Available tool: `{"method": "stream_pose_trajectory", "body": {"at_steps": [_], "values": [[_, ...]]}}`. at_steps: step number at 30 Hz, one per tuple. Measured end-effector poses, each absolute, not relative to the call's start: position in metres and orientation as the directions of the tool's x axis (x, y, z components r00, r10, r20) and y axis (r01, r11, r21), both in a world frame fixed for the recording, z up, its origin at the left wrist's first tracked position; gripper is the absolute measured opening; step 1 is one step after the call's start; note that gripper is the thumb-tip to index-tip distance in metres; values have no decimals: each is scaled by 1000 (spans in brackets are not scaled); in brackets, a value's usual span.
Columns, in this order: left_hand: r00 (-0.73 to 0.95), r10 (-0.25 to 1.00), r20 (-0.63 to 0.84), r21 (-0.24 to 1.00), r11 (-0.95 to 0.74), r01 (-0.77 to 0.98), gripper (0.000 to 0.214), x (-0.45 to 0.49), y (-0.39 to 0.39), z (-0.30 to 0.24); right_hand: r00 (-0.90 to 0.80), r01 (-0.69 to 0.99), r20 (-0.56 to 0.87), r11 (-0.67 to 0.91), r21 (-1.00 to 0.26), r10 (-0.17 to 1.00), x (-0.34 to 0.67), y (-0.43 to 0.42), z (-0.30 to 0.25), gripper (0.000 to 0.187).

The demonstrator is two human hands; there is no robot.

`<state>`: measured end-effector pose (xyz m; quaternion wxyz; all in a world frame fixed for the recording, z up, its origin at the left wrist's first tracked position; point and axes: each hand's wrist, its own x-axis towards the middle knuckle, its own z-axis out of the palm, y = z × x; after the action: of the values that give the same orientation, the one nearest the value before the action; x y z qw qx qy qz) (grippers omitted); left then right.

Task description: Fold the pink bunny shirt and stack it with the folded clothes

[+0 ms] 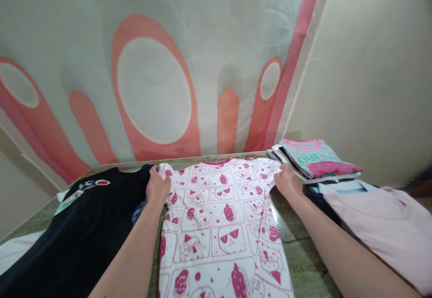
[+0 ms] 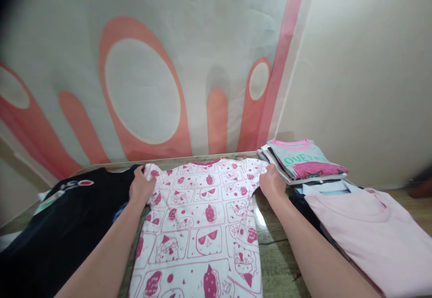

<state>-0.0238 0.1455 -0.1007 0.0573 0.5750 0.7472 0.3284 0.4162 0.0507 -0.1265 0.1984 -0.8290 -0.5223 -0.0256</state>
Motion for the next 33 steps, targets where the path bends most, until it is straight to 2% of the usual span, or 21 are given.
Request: {"method": "stream_pose_trajectory", "body": {"at_steps": [2,3,5,6,7,9,11,13,16,18,21,23,24,27,29,31,33], "values": [[-294,841,453,453,66,889,63,-15,134,-90,446,886,399,-332,-324,801,403,48,-120,40],[-252,798,547,389,24,921,61,-9,129,-84,397,908,472,-260,-329,787,393,47,-117,41],[-112,733,671,273,-104,956,52,7,123,-77,204,948,546,-26,-317,812,369,47,-117,43],[-22,739,673,241,-191,952,48,16,121,-77,100,945,542,91,-314,835,358,47,-119,43],[75,767,637,224,-277,934,45,25,121,-80,-1,930,512,188,-315,859,348,47,-122,43],[259,849,461,221,-392,893,45,40,121,-96,-159,904,400,296,-308,903,338,46,-131,43],[336,907,254,216,-392,894,55,50,122,-118,-196,921,262,269,-282,945,340,44,-136,42],[368,917,154,187,-392,901,61,54,122,-138,-117,961,147,149,-231,982,352,41,-133,41],[391,915,100,151,-402,903,62,56,128,-152,58,990,82,-46,-132,995,364,36,-115,42],[382,920,89,149,-391,908,63,58,135,-150,24,987,119,-5,-161,993,360,31,-99,43],[375,922,95,157,-386,909,62,60,139,-134,-292,873,77,298,-386,953,340,16,-79,41],[357,924,138,157,-376,913,59,49,134,-117,-505,753,-29,424,-503,862,329,0,-71,35],[334,926,176,155,-361,920,56,40,128,-109,-576,719,-78,458,-523,814,326,-10,-68,34],[189,950,249,184,-238,954,45,-4,98,-88,-622,732,-132,513,-449,772,329,-39,-64,32],[100,987,129,231,-128,965,39,-34,75,-83,-599,762,-93,530,-372,796,336,-56,-65,32],[100,995,-22,235,-92,968,37,-57,54,-85,-571,779,-29,530,-334,820,345,-70,-70,31],[110,990,-84,246,-86,965,38,-68,39,-93,-540,789,16,513,-337,842,359,-83,-78,31]]}}
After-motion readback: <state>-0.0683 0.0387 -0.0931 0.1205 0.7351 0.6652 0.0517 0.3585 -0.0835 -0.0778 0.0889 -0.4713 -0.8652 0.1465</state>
